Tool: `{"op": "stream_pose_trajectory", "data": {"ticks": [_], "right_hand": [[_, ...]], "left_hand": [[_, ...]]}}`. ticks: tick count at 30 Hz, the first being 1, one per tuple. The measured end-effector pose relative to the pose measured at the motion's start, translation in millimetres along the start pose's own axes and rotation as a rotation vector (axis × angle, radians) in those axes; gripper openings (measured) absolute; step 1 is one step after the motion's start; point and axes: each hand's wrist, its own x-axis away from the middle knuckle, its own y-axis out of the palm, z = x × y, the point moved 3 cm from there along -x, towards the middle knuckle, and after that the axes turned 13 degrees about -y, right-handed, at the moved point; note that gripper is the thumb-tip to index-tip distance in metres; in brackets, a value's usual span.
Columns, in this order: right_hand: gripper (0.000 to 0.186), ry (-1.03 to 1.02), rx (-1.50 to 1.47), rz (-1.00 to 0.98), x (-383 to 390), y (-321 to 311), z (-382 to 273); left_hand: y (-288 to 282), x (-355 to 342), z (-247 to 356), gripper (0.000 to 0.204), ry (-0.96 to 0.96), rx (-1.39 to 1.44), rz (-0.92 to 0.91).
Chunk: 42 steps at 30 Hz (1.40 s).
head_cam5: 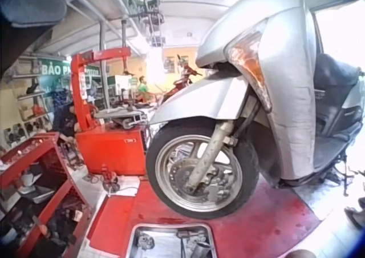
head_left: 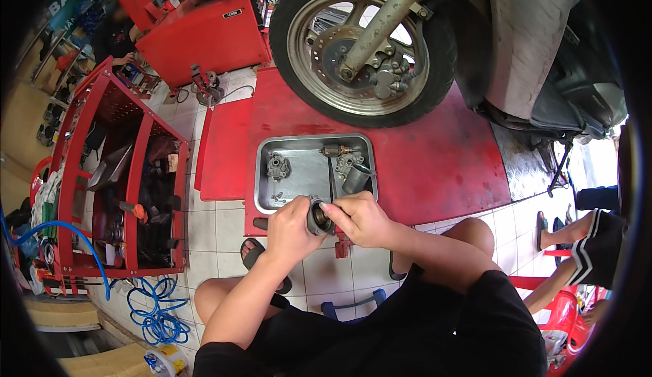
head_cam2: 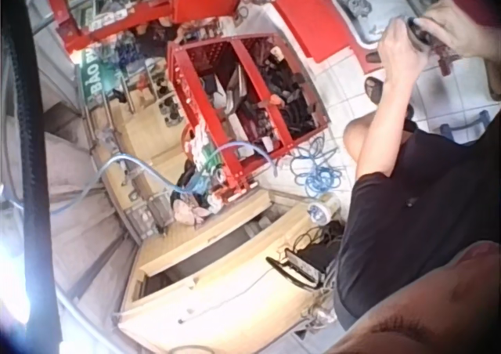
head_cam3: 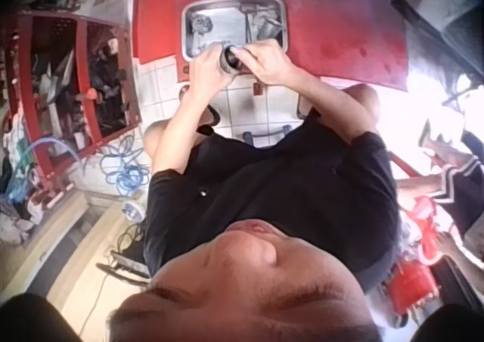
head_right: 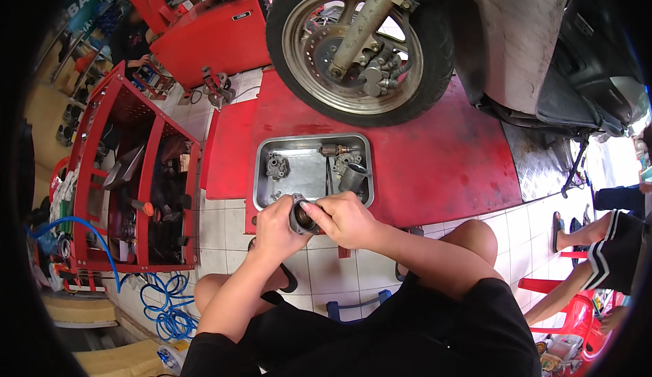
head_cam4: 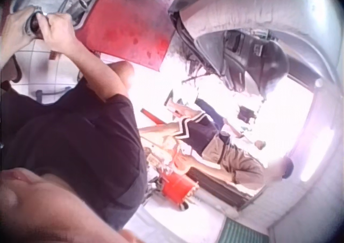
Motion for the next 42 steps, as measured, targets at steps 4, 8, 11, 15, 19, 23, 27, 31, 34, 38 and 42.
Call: {"op": "stream_pose_trajectory", "data": {"ticks": [4,8,11,15,19,23,27,31,34,38,42], "right_hand": [[0.035,-0.068,0.033,0.093,-1,5,-3],[0.035,-0.075,0.009,0.106,3,-1,-12],[0.034,-0.028,-0.029,0.088,7,-3,-10],[0.034,-0.051,0.006,0.080,2,2,-17],[0.034,-0.108,0.002,0.076,1,-2,-19],[0.034,-0.079,-0.022,0.061,1,-2,-18],[0.035,-0.088,0.004,0.079,8,6,-17],[0.034,-0.115,0.016,0.070,8,11,-11],[0.035,-0.078,-0.009,0.052,7,11,-6],[0.035,-0.050,-0.023,0.060,14,15,-7],[0.035,-0.014,-0.052,0.062,14,15,-8]], "left_hand": [[3,-6,-4,0.036,-0.036,0.030,-0.041],[-10,-9,8,0.035,0.017,0.077,-0.001],[-12,-7,9,0.034,0.041,0.108,-0.019],[-10,-11,-2,0.035,0.024,0.056,-0.026],[-18,-9,1,0.034,0.069,0.096,-0.015],[-21,-5,4,0.034,0.041,0.053,-0.030],[-20,-3,0,0.035,0.046,0.019,-0.045],[-17,-3,-9,0.033,0.046,0.010,-0.049],[-20,-3,-7,0.036,0.025,0.036,-0.099],[-19,3,-11,0.038,-0.002,0.060,-0.129],[-21,2,-9,0.040,-0.013,0.036,-0.179]]}}
